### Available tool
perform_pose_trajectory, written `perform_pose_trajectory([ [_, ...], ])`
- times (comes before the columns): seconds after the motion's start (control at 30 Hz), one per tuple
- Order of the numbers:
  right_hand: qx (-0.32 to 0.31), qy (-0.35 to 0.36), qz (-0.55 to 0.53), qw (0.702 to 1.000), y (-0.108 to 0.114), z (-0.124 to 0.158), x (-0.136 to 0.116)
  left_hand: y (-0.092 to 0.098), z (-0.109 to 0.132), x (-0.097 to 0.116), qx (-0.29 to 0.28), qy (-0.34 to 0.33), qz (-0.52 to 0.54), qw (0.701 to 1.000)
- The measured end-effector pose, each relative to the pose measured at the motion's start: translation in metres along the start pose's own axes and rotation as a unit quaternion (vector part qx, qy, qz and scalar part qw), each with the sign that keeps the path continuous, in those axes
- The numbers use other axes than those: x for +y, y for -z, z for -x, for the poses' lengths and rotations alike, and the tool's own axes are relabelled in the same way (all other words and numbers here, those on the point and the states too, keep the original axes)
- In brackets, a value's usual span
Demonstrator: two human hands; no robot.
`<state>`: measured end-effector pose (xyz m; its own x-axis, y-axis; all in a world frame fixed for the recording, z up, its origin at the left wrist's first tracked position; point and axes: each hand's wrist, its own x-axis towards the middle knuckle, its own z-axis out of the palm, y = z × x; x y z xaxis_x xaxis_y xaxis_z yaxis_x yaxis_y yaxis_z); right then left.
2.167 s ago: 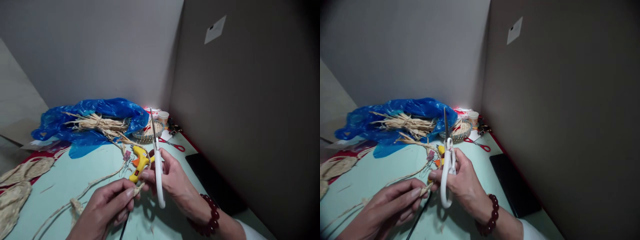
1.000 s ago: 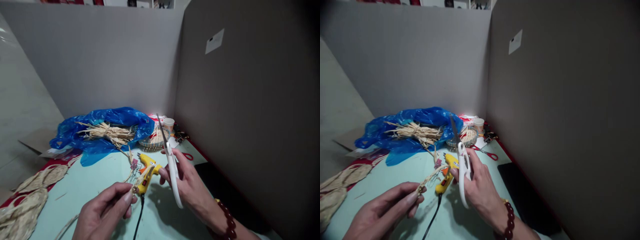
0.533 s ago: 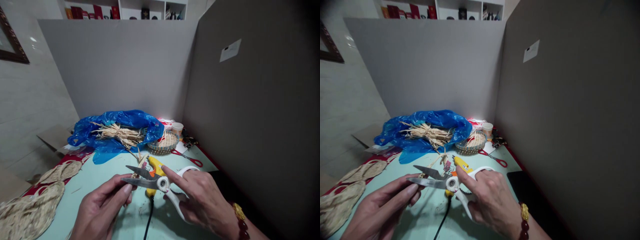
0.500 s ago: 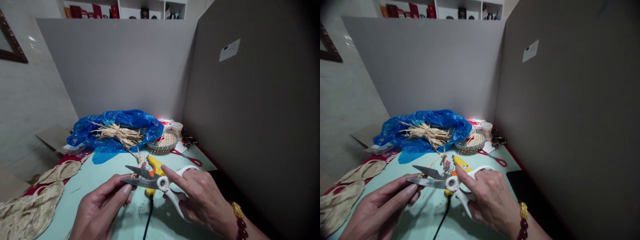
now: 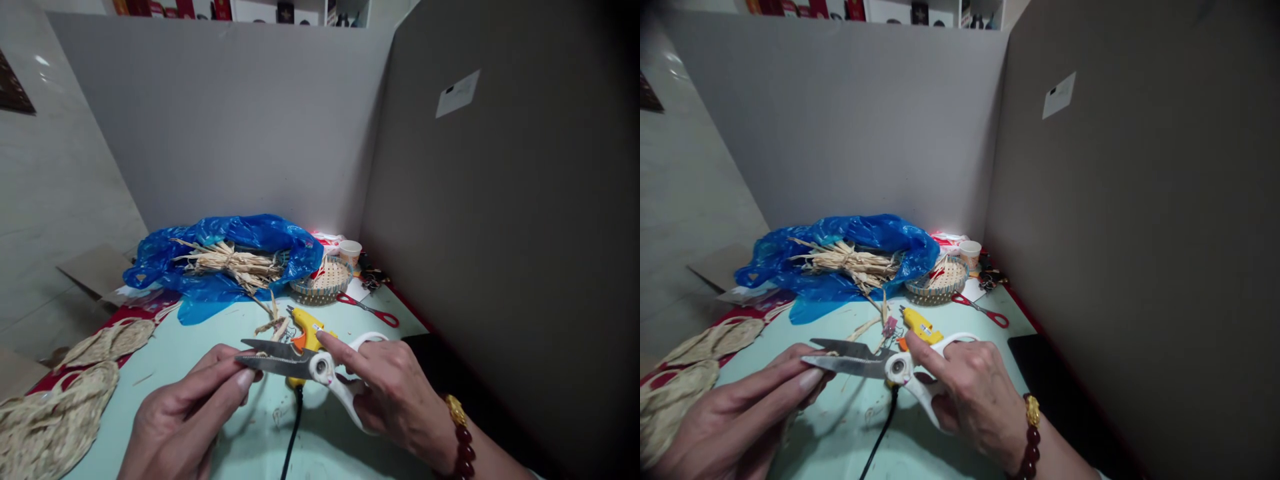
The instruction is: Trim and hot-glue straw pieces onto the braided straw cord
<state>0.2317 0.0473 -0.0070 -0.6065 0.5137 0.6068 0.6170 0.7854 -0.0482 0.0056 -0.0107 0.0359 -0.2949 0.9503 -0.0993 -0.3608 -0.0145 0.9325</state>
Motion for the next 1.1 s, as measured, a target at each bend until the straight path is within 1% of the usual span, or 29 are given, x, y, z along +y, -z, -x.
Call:
perform_pose_trajectory([
  [0.13,-0.002,0.002,-0.005,1.000,-0.001,0.001,-0.001,-0.002,0.000,0.000,0.032,-0.004,0.000,0.999],
  [0.23,0.011,0.004,-0.002,1.000,-0.003,0.001,0.001,-0.004,0.000,0.000,0.052,-0.006,0.002,0.999],
  [0.3,0.017,0.007,-0.018,1.000,-0.004,0.000,0.003,-0.004,-0.001,0.000,0.054,-0.008,0.000,0.999],
  [0.4,0.010,0.002,-0.044,0.999,-0.007,-0.001,0.003,-0.004,-0.002,0.001,0.038,0.001,-0.008,0.999],
  [0.5,-0.002,-0.050,-0.089,0.995,-0.010,-0.001,-0.001,-0.006,-0.001,0.003,0.030,0.021,-0.002,0.999],
  [0.6,-0.032,-0.118,-0.172,0.977,-0.012,-0.002,-0.008,-0.010,0.002,0.006,0.027,0.037,0.020,0.999],
  [0.67,-0.045,-0.130,-0.201,0.970,-0.012,-0.003,-0.011,-0.011,0.002,0.006,0.027,0.041,0.026,0.998],
  [0.73,-0.037,-0.116,-0.189,0.974,-0.011,-0.002,-0.010,-0.010,0.002,0.005,0.029,0.043,0.025,0.998],
  [0.8,-0.032,-0.098,-0.150,0.983,-0.008,-0.002,-0.007,-0.007,0.001,0.003,0.027,0.040,0.014,0.999],
  [0.97,-0.048,-0.070,-0.068,0.994,-0.001,-0.005,-0.006,-0.003,0.000,-0.001,-0.014,0.012,-0.040,0.999],
  [1.1,-0.038,-0.049,-0.026,0.998,0.002,-0.006,-0.007,-0.004,0.002,-0.004,-0.005,-0.006,-0.067,0.998],
])
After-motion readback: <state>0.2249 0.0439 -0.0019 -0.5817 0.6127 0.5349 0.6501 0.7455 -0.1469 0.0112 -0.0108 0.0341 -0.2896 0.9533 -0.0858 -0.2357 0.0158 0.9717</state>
